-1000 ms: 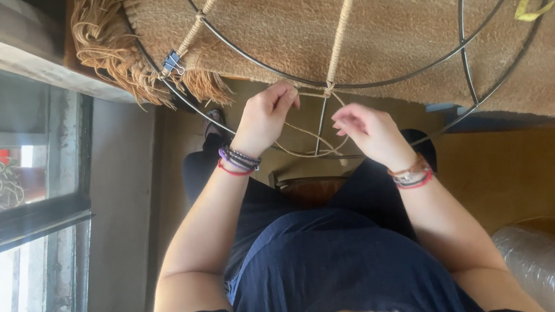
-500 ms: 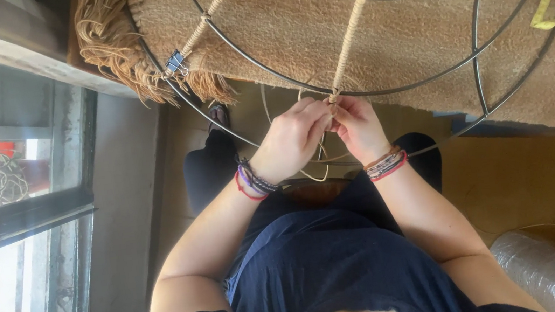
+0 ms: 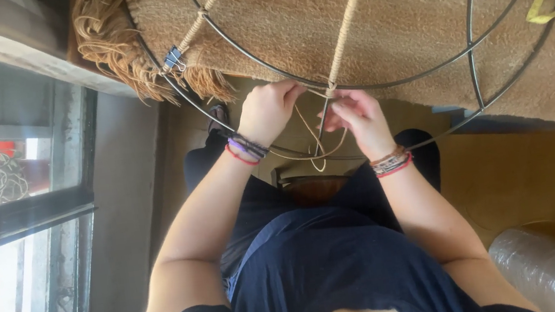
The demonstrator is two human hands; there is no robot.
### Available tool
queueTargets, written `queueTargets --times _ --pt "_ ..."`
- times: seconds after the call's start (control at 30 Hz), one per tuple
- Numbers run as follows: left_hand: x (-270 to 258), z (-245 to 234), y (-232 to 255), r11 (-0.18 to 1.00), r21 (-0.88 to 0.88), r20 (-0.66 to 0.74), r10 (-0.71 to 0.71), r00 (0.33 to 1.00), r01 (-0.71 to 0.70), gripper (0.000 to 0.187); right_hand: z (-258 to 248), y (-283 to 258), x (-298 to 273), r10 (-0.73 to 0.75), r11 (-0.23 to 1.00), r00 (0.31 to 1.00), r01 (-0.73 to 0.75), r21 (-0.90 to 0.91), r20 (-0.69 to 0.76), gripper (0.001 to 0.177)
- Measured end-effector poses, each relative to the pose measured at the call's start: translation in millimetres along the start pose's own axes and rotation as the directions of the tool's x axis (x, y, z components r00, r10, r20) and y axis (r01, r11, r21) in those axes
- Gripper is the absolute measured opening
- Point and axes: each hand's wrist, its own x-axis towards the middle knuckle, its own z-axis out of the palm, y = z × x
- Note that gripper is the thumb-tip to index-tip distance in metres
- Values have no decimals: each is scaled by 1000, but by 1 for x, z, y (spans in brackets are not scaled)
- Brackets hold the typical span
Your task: Weaving rope or wicker onto a metal frame to create a decorative object, likely a lampshade.
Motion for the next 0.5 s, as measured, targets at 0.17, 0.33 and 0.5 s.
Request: queueTargets --times 0.17,0.33,0.5 --pt "2 21 -8 990 -139 -2 -29 1000 28 23 -31 -13 -20 -146 819 988 154 -553 59 21" --pt "-19 9 -9 996 82 -98 32 995 -24 38 -10 -26 -36 -274 666 955 273 -694 113 9" --pt "-14 12 -17 998 7 -154 70 986 -70 47 31 -40 -47 -334 241 880 427 -872 338 30"
